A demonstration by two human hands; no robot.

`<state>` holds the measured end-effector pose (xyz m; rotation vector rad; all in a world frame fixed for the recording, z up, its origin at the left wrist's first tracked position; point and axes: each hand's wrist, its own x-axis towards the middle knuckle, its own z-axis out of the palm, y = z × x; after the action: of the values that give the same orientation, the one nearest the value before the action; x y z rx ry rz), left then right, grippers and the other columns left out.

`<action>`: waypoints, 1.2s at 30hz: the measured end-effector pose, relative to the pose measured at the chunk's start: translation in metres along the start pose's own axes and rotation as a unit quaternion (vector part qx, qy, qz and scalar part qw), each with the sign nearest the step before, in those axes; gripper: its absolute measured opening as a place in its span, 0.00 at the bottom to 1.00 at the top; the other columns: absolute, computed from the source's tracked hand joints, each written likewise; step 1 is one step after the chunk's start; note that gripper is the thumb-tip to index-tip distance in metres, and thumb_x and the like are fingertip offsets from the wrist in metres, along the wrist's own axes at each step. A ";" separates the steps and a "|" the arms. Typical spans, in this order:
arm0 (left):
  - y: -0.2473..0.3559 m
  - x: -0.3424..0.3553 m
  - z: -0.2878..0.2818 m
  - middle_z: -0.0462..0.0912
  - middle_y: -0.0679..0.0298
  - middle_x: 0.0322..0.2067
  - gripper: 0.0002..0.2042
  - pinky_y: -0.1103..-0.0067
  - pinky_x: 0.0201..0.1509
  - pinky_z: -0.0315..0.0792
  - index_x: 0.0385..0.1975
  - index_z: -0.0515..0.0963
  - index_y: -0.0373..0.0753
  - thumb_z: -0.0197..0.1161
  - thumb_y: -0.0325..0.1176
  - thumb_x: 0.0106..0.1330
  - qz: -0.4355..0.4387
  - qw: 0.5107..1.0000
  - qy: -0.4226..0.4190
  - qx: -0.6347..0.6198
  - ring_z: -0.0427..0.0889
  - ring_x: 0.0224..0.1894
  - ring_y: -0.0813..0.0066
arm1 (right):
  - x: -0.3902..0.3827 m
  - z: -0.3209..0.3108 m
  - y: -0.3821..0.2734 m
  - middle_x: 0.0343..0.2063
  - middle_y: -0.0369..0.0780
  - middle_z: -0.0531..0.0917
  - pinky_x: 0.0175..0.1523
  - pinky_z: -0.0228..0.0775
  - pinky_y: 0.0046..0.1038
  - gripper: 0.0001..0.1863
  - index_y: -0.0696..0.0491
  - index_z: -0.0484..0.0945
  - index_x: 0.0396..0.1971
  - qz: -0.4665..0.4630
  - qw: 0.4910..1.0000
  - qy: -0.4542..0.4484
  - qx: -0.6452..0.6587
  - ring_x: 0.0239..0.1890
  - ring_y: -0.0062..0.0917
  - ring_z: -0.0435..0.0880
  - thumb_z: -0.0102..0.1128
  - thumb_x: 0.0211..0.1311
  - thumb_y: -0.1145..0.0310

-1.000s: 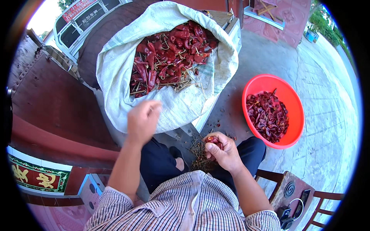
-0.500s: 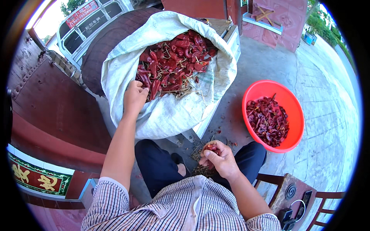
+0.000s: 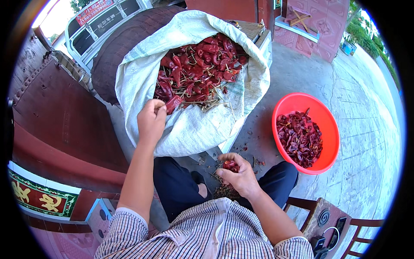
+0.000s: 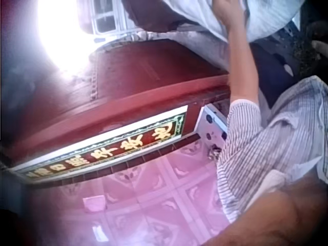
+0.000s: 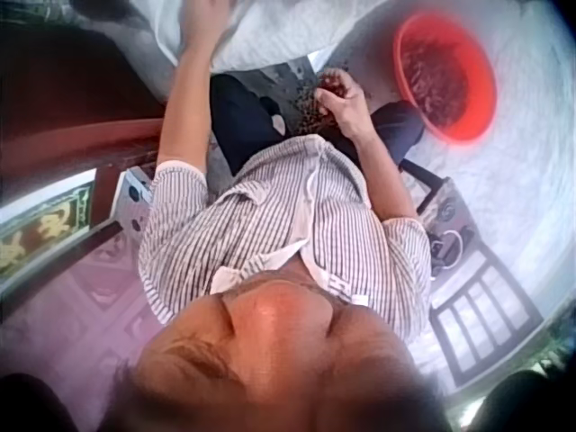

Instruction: The person picks dried red chilies from a large sack, removes the stems by hand and using scissors, and places the chilies into a red plastic basin.

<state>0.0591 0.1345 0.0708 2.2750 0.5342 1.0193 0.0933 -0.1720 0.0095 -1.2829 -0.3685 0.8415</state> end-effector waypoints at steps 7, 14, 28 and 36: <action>0.038 -0.104 0.013 0.82 0.59 0.38 0.06 0.79 0.43 0.80 0.42 0.70 0.32 0.61 0.20 0.71 -0.150 0.899 0.007 -0.412 0.83 0.35 0.77 | 0.039 0.040 -0.025 0.32 0.31 0.81 0.33 0.73 0.18 0.25 0.57 0.79 0.55 -0.054 0.998 0.012 0.034 0.28 0.13 0.77 0.75 0.60 0.68; 0.021 -0.143 0.021 0.82 0.61 0.42 0.13 0.78 0.52 0.75 0.49 0.77 0.32 0.68 0.27 0.68 -0.065 0.888 -0.193 -0.412 0.80 0.45 0.76 | 0.035 0.025 -0.028 0.31 0.32 0.83 0.39 0.75 0.22 0.09 0.57 0.83 0.40 -0.105 0.992 -0.068 -0.028 0.29 0.15 0.80 0.71 0.64 0.71; 0.040 -0.118 0.011 0.84 0.58 0.45 0.09 0.68 0.63 0.73 0.39 0.86 0.33 0.68 0.33 0.69 -0.029 0.848 -0.303 -0.433 0.82 0.55 0.64 | 0.020 0.017 -0.019 0.23 0.30 0.77 0.27 0.67 0.19 0.12 0.57 0.82 0.40 0.062 0.975 -0.195 0.085 0.22 0.13 0.73 0.74 0.64 0.66; 0.043 -0.137 0.033 0.85 0.54 0.41 0.10 0.66 0.51 0.82 0.41 0.79 0.34 0.58 0.35 0.77 -0.301 0.597 -0.173 -0.724 0.87 0.46 0.61 | 0.009 0.027 -0.020 0.29 0.35 0.84 0.38 0.77 0.22 0.08 0.56 0.82 0.40 -0.175 0.951 -0.233 -0.102 0.29 0.18 0.84 0.69 0.68 0.68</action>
<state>0.0040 0.0133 0.0080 0.6197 0.1008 0.2811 0.0874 -0.1480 0.0338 -1.1484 -1.0520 0.8074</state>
